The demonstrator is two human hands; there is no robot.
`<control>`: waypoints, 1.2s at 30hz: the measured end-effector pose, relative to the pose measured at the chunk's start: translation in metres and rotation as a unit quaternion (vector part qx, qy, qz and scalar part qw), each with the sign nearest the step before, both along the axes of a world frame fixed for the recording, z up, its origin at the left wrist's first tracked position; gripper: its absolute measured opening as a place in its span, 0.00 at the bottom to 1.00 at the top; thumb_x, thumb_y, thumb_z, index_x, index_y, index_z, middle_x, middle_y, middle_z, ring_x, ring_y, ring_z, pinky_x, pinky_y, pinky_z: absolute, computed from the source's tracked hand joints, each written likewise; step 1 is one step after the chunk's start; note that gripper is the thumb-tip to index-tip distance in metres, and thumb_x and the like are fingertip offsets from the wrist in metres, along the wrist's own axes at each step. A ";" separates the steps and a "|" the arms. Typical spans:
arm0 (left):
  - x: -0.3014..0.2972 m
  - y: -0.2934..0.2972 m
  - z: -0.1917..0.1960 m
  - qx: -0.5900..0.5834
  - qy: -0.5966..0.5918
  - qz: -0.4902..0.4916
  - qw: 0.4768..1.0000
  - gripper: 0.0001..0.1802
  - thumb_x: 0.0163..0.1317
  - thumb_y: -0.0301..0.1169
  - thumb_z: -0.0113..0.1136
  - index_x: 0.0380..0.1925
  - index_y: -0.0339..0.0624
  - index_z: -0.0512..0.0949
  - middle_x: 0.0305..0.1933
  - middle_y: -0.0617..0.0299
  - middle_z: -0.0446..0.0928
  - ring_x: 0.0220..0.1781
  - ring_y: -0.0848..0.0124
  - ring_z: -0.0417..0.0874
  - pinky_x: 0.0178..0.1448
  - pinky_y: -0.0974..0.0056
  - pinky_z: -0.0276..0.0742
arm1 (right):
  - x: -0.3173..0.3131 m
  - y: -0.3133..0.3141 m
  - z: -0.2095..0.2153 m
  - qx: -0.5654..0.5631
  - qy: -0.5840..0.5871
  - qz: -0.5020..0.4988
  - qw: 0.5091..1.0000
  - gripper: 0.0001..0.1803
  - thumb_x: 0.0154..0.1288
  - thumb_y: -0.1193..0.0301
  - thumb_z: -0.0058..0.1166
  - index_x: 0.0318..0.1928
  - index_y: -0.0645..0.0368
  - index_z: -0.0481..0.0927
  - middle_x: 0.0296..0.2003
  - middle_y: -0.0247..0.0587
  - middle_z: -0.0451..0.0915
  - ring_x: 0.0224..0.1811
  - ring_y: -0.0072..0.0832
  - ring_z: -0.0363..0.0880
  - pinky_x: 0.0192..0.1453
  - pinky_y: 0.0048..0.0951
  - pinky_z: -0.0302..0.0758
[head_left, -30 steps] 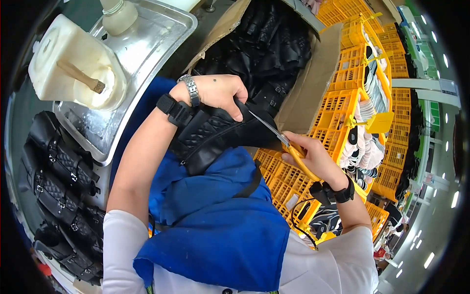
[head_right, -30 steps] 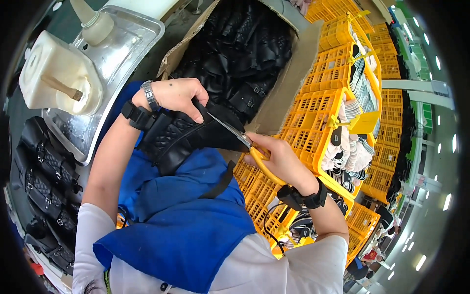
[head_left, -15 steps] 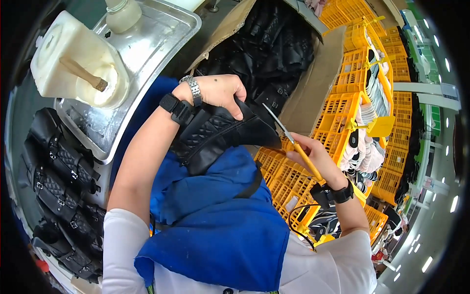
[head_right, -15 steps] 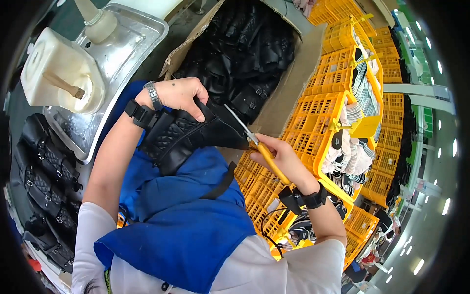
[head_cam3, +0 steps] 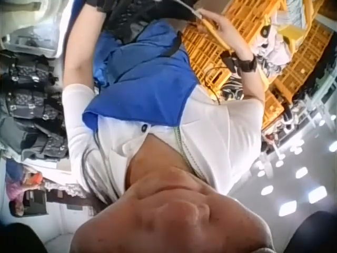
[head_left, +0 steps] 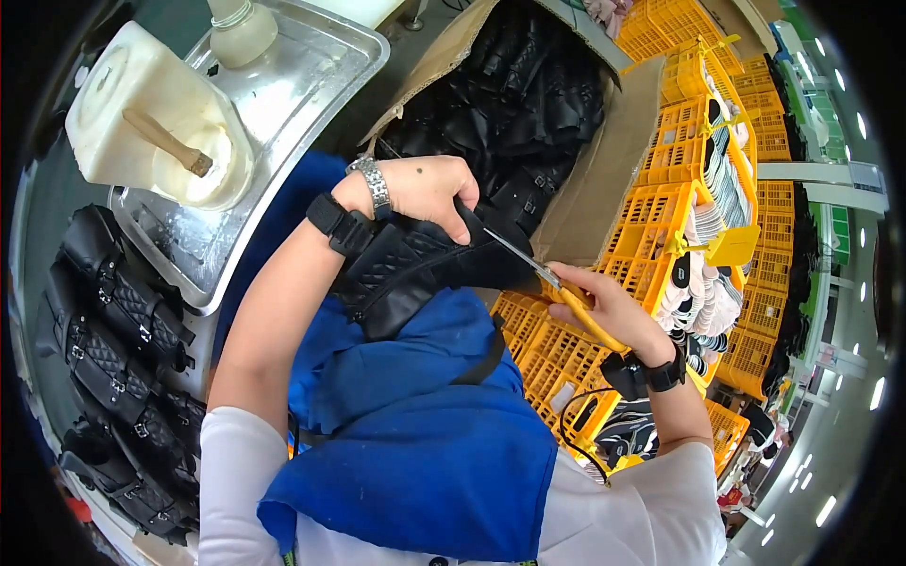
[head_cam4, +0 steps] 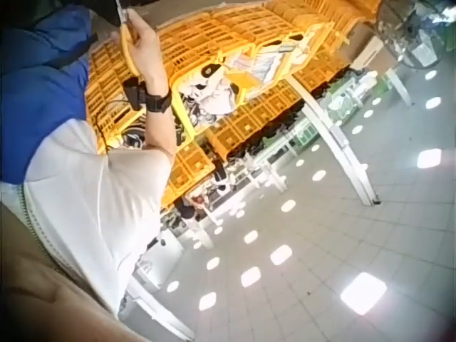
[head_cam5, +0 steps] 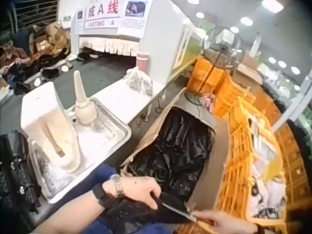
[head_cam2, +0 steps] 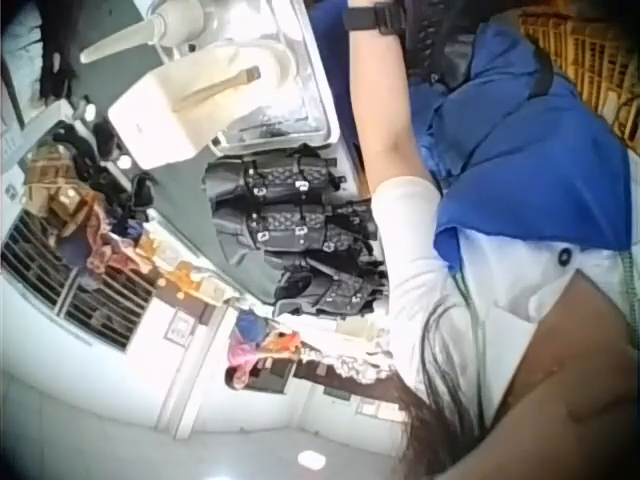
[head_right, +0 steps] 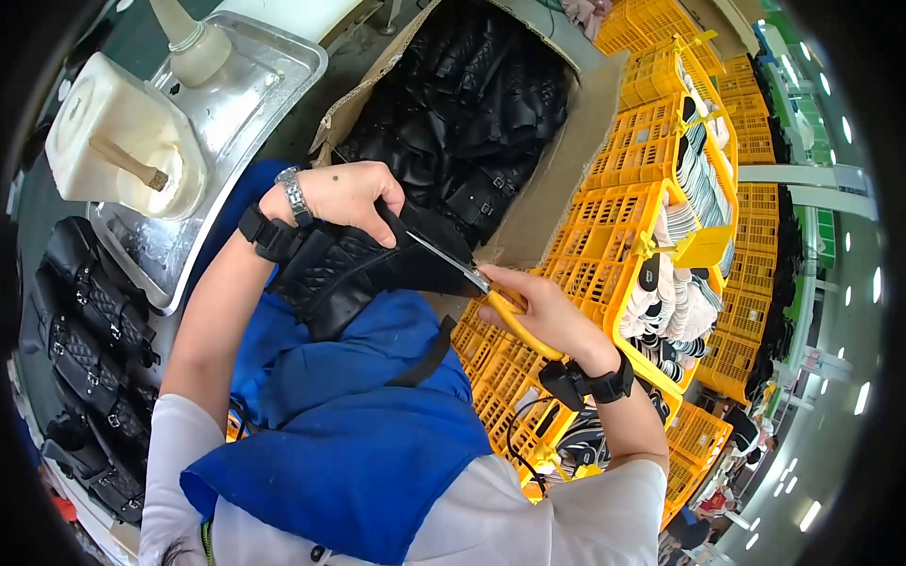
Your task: The recorder is using scissors to trim excess material and threads from finished black boots in a manufacturing setting.
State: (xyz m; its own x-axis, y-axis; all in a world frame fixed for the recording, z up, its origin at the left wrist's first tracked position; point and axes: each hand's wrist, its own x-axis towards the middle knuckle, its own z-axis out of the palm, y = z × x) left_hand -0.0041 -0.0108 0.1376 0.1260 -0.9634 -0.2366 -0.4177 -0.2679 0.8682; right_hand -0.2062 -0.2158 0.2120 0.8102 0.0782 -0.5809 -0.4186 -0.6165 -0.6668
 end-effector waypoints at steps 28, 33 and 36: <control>0.005 0.004 -0.003 -0.050 0.134 -0.034 0.989 0.29 0.47 0.25 0.62 0.53 0.36 0.71 0.37 0.54 0.81 0.41 0.70 0.80 0.53 0.67 0.70 | -0.007 0.006 -0.013 0.161 0.069 -0.036 0.984 0.27 0.60 0.70 0.58 0.58 0.61 0.66 0.22 0.24 0.65 0.23 0.10 0.61 0.25 0.15 0.61; 0.004 0.004 -0.001 -0.045 0.134 -0.023 0.990 0.29 0.46 0.25 0.62 0.53 0.36 0.71 0.36 0.55 0.81 0.40 0.70 0.80 0.52 0.67 0.70 | -0.006 0.004 -0.012 0.127 0.063 -0.006 0.990 0.27 0.60 0.70 0.58 0.58 0.61 0.66 0.22 0.23 0.63 0.23 0.11 0.61 0.25 0.16 0.61; 0.005 0.004 -0.004 -0.047 0.127 -0.027 0.990 0.29 0.46 0.25 0.62 0.53 0.36 0.71 0.36 0.54 0.81 0.40 0.69 0.80 0.52 0.67 0.70 | -0.006 0.006 -0.012 0.133 0.061 -0.026 0.989 0.27 0.60 0.70 0.58 0.58 0.61 0.66 0.22 0.23 0.64 0.22 0.10 0.61 0.24 0.16 0.61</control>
